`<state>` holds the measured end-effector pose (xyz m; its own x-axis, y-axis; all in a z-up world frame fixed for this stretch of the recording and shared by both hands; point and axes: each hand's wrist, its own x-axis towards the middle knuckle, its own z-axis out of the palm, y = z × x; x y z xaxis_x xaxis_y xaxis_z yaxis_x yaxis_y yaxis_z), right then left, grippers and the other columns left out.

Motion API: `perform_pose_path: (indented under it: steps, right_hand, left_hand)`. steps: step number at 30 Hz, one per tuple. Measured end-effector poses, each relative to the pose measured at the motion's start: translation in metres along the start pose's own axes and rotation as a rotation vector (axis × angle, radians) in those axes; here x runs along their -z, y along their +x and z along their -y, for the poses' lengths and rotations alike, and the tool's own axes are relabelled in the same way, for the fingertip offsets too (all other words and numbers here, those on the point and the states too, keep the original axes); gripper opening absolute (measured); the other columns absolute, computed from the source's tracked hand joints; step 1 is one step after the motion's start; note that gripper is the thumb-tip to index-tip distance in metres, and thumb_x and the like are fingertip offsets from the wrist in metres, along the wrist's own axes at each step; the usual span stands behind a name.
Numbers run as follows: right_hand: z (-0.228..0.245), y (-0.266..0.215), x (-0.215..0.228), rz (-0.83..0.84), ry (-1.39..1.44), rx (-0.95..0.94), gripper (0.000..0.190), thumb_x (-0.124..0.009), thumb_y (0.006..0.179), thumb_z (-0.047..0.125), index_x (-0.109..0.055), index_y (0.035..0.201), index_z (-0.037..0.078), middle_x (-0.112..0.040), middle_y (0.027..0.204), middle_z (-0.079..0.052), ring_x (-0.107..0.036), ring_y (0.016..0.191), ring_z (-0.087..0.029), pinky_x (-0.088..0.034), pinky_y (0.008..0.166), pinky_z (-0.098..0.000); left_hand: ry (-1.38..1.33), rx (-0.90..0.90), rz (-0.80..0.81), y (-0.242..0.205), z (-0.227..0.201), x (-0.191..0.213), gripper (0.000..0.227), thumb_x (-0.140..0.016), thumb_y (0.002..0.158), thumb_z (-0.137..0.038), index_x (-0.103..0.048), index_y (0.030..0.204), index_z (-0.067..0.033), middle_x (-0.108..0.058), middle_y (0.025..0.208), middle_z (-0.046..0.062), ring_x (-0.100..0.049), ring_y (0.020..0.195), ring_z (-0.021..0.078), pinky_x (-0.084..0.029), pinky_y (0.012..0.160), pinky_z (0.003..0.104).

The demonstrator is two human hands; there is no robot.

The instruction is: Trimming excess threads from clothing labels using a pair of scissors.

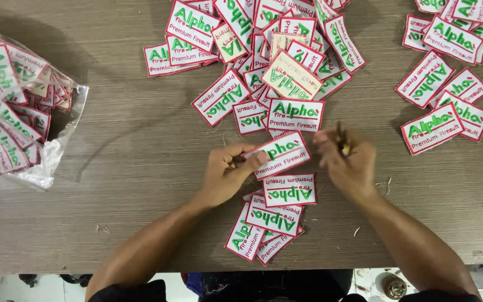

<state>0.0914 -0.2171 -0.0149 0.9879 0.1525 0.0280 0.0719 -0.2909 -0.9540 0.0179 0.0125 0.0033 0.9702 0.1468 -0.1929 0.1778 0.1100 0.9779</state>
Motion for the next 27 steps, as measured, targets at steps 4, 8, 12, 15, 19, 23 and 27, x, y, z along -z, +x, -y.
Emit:
perform_pose_path:
  steps: [4,8,12,15,19,23,27]
  right_hand:
    - [-0.013,-0.001,0.01,0.072,-0.004,0.06,0.029,-0.075,0.098,0.027,-0.071,0.099,-0.002,-0.073,0.082,-0.016,-0.064,0.056,-0.018,-0.051,0.058,-0.0305]
    - [0.016,-0.014,-0.01,0.21,0.002,-0.042,0.03,-0.091,0.078,0.022,-0.076,0.094,0.001,-0.069,0.068,-0.011,-0.058,0.059,-0.013,-0.05,0.058,-0.0307]
    - [0.026,-0.003,-0.009,0.141,-0.038,-0.189,0.025,-0.077,0.098,0.031,-0.077,0.088,0.009,-0.071,0.067,-0.009,-0.062,0.06,-0.016,-0.051,0.065,-0.0284]
    - [0.034,0.001,-0.004,0.038,0.064,-0.139,0.026,-0.077,0.101,0.024,-0.073,0.086,0.003,-0.071,0.068,-0.011,-0.07,0.065,-0.018,-0.056,0.069,-0.0277]
    - [0.034,0.004,-0.002,0.055,0.077,-0.121,0.025,-0.073,0.103,0.021,-0.071,0.085,0.004,-0.066,0.061,-0.006,-0.057,0.054,-0.007,-0.046,0.055,-0.0194]
    - [0.015,0.001,-0.006,0.064,0.191,-0.099,0.023,-0.074,0.101,0.016,-0.07,0.086,-0.001,-0.069,0.066,-0.013,-0.068,0.06,-0.018,-0.056,0.063,-0.0276]
    - [0.002,0.0,-0.003,0.073,0.219,-0.044,0.022,-0.075,0.1,0.015,-0.068,0.087,-0.002,-0.068,0.065,-0.014,-0.07,0.061,-0.019,-0.057,0.066,-0.0286]
  left_hand:
    - [-0.035,0.002,-0.042,0.001,0.0,0.009,0.024,-0.081,0.089,-0.022,-0.078,0.098,0.0002,-0.067,0.063,0.008,-0.054,0.064,0.0029,-0.049,0.053,0.02]
    - [-0.184,-0.013,0.1,-0.001,-0.001,0.003,0.04,-0.084,0.084,-0.015,-0.068,0.118,-0.0016,-0.069,0.085,0.012,-0.062,0.078,0.0091,-0.056,0.063,0.023]
    - [-0.319,0.154,0.428,-0.01,-0.001,-0.003,0.029,-0.079,0.088,-0.003,-0.072,0.115,0.0021,-0.076,0.095,0.02,-0.074,0.078,0.0198,-0.063,0.058,0.024]
    - [-0.287,0.189,0.378,-0.013,0.002,0.002,0.018,-0.067,0.099,-0.013,-0.07,0.095,0.0042,-0.074,0.076,0.023,-0.069,0.05,0.0175,-0.053,0.038,0.024]
    - [-0.17,0.271,0.137,-0.001,0.029,0.019,0.067,-0.043,0.106,-0.049,-0.063,0.063,-0.002,-0.049,0.037,0.013,-0.045,0.025,0.0139,-0.036,0.024,0.021]
    - [-0.395,-0.108,0.126,0.007,0.041,0.026,0.069,-0.038,0.11,-0.027,-0.051,0.044,-0.0093,-0.038,0.028,0.004,-0.032,0.025,0.0087,-0.028,0.033,0.018]
    - [-0.358,-0.192,-0.005,0.007,0.01,0.017,0.046,-0.042,0.11,-0.024,-0.069,0.085,0.0042,-0.047,0.04,0.011,-0.039,0.035,0.0093,-0.033,0.036,0.02]
